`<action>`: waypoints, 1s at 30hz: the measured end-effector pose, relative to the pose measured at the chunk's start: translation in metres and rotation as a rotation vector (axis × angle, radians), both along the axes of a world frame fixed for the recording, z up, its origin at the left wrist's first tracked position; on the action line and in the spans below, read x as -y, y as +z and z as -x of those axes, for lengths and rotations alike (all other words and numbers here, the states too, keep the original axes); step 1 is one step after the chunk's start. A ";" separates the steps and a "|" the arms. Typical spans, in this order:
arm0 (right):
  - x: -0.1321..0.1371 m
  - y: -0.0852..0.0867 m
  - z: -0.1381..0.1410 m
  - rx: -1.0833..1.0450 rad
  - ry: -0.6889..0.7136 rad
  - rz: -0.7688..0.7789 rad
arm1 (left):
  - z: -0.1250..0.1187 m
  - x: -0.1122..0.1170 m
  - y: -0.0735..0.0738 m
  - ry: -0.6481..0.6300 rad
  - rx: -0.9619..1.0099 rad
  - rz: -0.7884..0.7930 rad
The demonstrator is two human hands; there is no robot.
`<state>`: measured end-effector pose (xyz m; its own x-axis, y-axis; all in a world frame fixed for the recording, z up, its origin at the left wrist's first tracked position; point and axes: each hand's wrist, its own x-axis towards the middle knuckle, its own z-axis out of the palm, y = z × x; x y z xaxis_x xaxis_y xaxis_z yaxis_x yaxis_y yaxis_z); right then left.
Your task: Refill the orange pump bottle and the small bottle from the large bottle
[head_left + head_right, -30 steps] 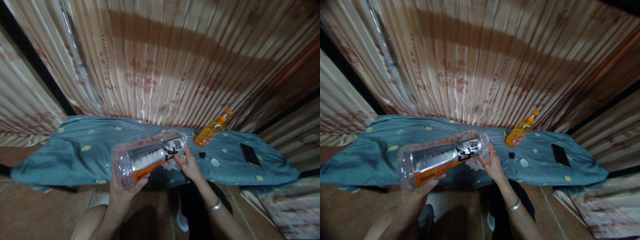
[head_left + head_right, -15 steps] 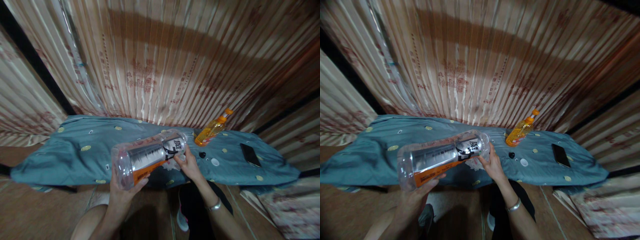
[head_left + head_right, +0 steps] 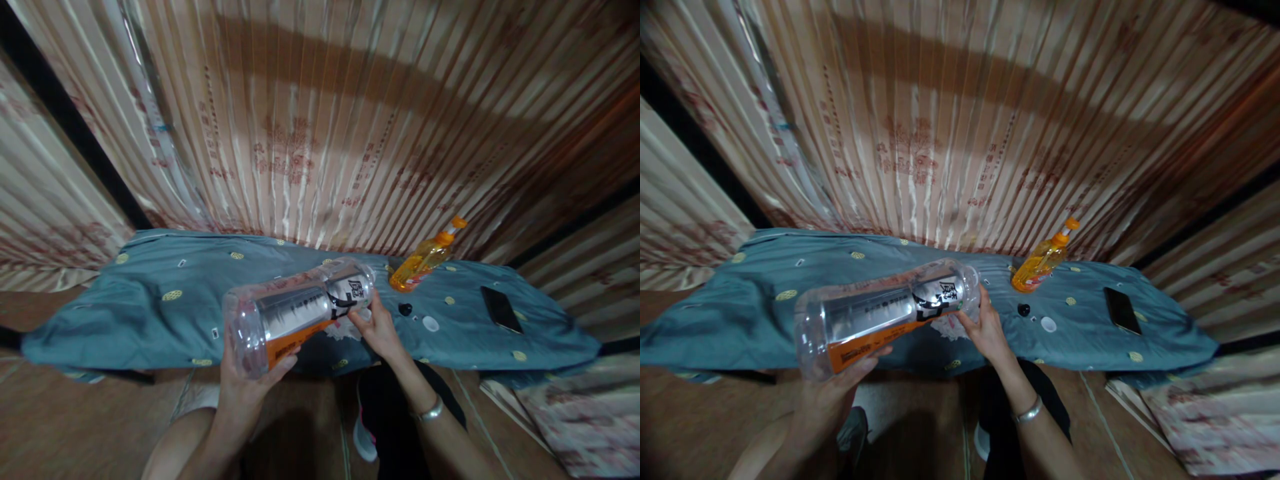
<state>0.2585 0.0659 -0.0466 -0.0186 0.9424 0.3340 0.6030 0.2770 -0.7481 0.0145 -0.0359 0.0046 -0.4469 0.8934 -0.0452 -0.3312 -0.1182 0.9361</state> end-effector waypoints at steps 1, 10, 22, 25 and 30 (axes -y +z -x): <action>0.000 0.000 0.000 0.004 -0.001 -0.001 | -0.001 0.000 0.000 -0.005 0.010 -0.006; 0.000 0.001 0.001 0.015 -0.001 -0.005 | -0.010 0.003 0.016 0.020 0.065 -0.019; 0.001 0.002 0.000 -0.001 0.002 0.020 | -0.004 0.002 0.012 -0.025 0.048 -0.013; 0.002 0.003 0.001 0.002 0.001 0.027 | -0.007 0.004 0.018 -0.020 0.061 -0.007; 0.002 0.005 0.000 0.009 -0.004 0.033 | -0.011 0.005 0.022 0.020 0.068 0.006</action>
